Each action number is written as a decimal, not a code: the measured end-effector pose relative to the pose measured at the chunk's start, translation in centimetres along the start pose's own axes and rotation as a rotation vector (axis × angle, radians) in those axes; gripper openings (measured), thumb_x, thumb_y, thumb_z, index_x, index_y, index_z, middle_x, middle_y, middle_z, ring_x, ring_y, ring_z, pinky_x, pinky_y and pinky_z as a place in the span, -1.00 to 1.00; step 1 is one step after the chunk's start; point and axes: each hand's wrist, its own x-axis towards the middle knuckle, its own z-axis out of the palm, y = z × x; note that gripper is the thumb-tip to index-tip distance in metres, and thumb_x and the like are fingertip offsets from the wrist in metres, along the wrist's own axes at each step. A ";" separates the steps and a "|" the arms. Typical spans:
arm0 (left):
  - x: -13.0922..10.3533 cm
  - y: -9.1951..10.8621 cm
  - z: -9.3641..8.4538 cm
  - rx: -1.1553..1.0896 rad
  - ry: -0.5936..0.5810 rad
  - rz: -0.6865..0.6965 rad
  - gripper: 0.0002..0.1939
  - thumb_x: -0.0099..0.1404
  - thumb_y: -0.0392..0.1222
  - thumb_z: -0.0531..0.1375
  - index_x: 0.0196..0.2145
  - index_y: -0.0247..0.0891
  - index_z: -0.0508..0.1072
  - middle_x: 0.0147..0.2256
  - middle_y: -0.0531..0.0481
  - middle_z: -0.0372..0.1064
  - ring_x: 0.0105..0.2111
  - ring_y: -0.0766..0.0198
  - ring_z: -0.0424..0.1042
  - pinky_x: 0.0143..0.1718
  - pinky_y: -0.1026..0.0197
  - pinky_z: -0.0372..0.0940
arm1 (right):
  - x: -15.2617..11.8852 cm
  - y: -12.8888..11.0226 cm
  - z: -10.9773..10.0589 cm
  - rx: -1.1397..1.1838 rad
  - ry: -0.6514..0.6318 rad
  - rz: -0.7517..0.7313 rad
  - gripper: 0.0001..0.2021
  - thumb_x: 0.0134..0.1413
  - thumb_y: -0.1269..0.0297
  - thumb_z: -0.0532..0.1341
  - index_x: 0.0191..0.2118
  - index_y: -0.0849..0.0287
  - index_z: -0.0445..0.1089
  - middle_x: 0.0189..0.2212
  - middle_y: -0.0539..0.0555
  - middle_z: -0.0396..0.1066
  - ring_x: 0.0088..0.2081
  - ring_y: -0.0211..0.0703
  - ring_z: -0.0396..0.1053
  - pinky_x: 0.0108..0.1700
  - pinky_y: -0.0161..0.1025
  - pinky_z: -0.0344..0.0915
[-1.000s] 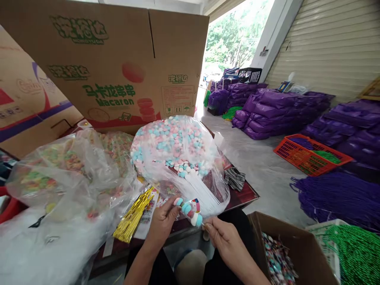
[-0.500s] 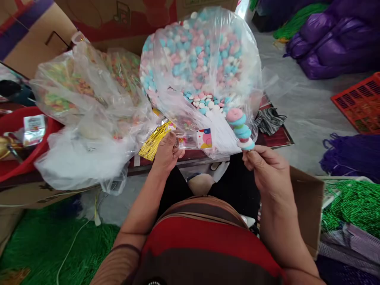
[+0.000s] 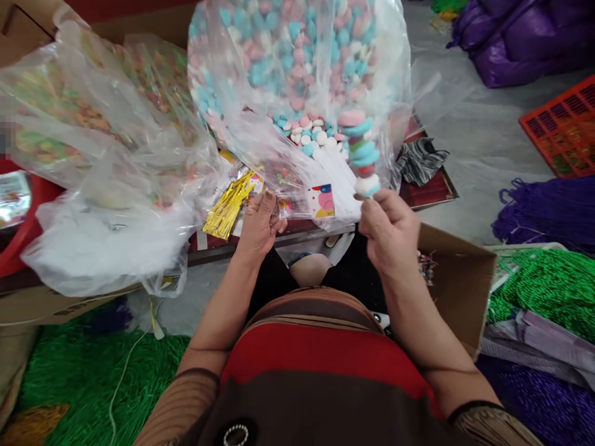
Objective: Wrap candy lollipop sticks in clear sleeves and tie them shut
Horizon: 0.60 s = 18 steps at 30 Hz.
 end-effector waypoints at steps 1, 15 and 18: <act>-0.1 -0.1 0.4 0.016 0.009 0.019 -0.49 0.06 0.15 0.48 -0.41 -0.33 0.41 -0.71 0.32 0.09 -0.78 0.59 -0.09 -0.75 0.48 0.07 | 0.2 0.0 1.0 0.066 -0.019 0.062 -0.46 0.03 -0.25 0.27 -0.13 0.16 0.43 -0.52 -0.01 0.15 -0.58 -0.36 -0.07 -0.56 -0.31 -0.09; -0.7 -2.2 0.4 0.111 -0.152 0.003 -0.59 0.19 0.04 0.42 -0.42 -0.35 0.39 -0.66 0.27 0.17 -0.74 0.57 0.05 -0.68 0.48 0.13 | 0.7 2.0 4.5 0.134 0.190 0.116 -0.37 -0.12 -0.32 0.31 -0.54 0.22 0.16 -0.62 -0.04 -0.04 -0.57 -0.40 -0.12 -0.53 -0.33 -0.08; -0.8 -2.5 0.6 0.075 -0.149 -0.041 -0.54 0.21 0.08 0.39 -0.50 -0.32 0.31 -0.71 0.32 0.02 -0.75 0.56 -0.01 -0.68 0.47 0.13 | 0.9 2.5 4.5 0.075 0.168 0.071 -0.37 -0.07 -0.35 0.27 -0.54 0.22 0.21 -0.60 -0.01 0.00 -0.55 -0.37 -0.08 -0.50 -0.32 0.00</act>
